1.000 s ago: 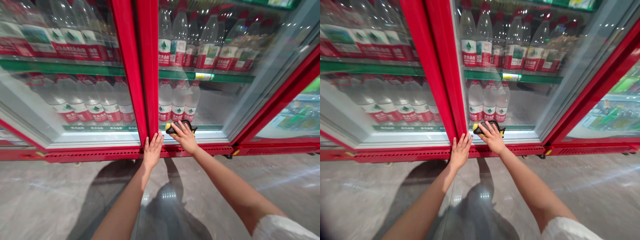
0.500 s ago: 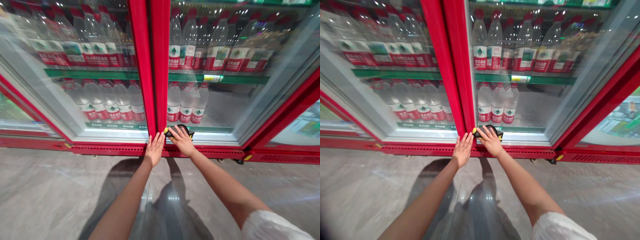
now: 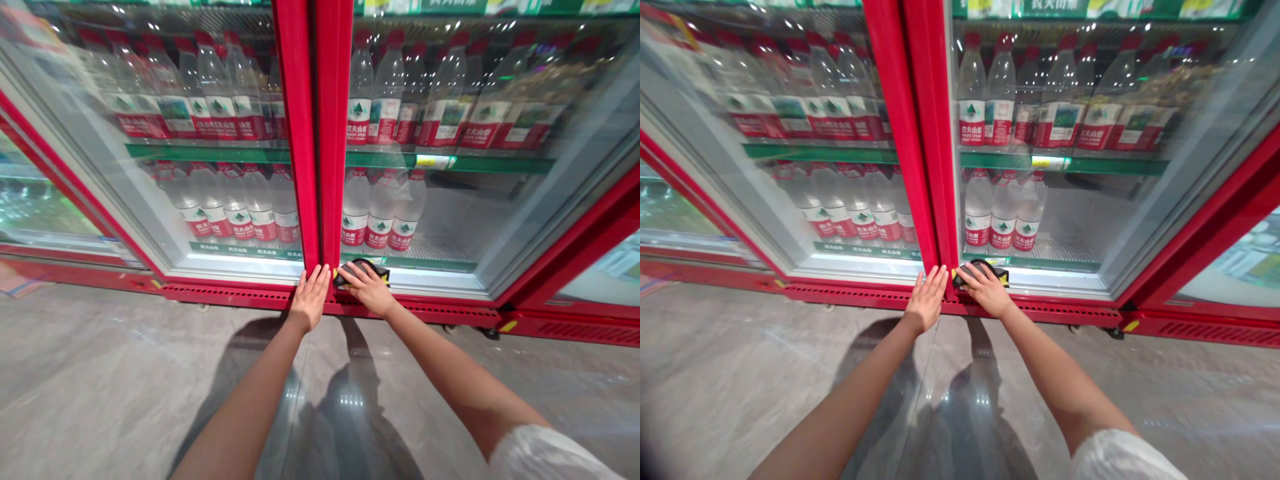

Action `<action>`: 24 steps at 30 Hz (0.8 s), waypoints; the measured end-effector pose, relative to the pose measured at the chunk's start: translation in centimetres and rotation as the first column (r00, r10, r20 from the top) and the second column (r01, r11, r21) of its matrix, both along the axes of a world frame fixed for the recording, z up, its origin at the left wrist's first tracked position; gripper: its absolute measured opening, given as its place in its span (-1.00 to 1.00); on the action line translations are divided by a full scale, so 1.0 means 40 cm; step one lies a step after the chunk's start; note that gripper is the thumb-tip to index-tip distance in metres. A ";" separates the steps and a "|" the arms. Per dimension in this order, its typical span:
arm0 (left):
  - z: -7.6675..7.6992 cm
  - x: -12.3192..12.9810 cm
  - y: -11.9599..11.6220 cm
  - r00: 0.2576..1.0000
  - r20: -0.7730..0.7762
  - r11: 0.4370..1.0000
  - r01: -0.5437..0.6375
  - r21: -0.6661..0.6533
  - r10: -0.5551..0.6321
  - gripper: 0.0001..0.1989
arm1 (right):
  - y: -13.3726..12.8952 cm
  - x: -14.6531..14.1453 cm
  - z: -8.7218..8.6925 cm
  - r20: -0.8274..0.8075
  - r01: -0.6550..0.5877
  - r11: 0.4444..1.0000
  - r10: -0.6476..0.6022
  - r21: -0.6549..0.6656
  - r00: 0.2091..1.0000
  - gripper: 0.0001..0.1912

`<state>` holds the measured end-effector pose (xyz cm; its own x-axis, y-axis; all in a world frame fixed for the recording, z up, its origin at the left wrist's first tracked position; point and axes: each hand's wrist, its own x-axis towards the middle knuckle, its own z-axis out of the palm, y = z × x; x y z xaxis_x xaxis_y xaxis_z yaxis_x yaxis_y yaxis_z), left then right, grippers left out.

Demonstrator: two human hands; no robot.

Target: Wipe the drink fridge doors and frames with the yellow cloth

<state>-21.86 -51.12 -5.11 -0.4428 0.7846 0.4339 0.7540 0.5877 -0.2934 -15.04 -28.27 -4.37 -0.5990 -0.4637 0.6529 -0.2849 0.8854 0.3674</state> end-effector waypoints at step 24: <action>0.063 0.026 0.111 0.997 -0.068 0.971 0.050 0.235 -0.035 -0.19 | 0.101 0.062 0.087 -0.062 0.132 0.968 -0.149 -0.212 0.987 -0.65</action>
